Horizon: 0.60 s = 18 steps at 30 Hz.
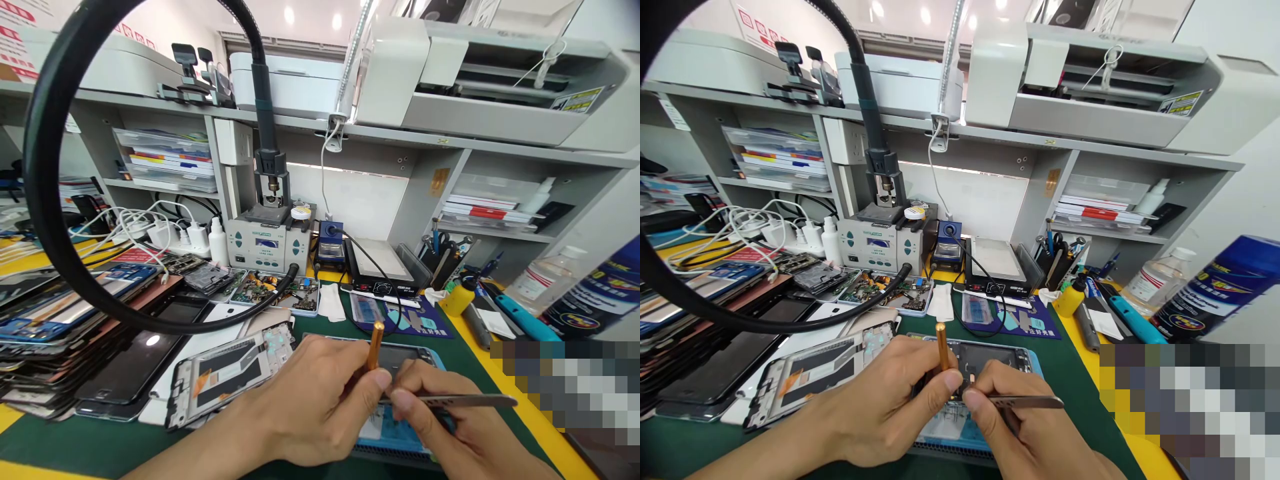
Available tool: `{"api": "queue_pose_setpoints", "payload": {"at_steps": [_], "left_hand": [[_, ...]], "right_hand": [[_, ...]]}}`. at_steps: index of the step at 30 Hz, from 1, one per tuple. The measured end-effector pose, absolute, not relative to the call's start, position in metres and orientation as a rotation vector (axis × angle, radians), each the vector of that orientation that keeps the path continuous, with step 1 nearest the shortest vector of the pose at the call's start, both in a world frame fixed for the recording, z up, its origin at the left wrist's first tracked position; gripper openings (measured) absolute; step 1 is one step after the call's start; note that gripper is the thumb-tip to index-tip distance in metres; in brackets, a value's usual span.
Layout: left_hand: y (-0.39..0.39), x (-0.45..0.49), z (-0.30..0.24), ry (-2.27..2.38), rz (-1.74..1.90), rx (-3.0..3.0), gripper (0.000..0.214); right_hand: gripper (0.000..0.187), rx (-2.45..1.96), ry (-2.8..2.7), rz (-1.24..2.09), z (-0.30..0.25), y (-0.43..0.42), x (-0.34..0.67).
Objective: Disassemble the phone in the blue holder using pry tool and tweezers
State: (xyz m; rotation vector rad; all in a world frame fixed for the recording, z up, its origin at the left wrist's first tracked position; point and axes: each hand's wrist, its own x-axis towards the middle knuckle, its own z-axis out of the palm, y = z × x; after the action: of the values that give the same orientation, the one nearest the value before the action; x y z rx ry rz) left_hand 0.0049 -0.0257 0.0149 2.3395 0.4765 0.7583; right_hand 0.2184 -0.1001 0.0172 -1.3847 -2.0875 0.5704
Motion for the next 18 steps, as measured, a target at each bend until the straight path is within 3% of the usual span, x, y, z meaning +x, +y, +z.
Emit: {"api": "queue_pose_setpoints", "payload": {"at_steps": [18], "left_hand": [[-0.0254,0.0061,0.0161,0.482,0.760,2.344,0.025]], "right_hand": [[0.032,-1.387,-2.074,0.595,0.0161,-0.1029,0.2221]]}}
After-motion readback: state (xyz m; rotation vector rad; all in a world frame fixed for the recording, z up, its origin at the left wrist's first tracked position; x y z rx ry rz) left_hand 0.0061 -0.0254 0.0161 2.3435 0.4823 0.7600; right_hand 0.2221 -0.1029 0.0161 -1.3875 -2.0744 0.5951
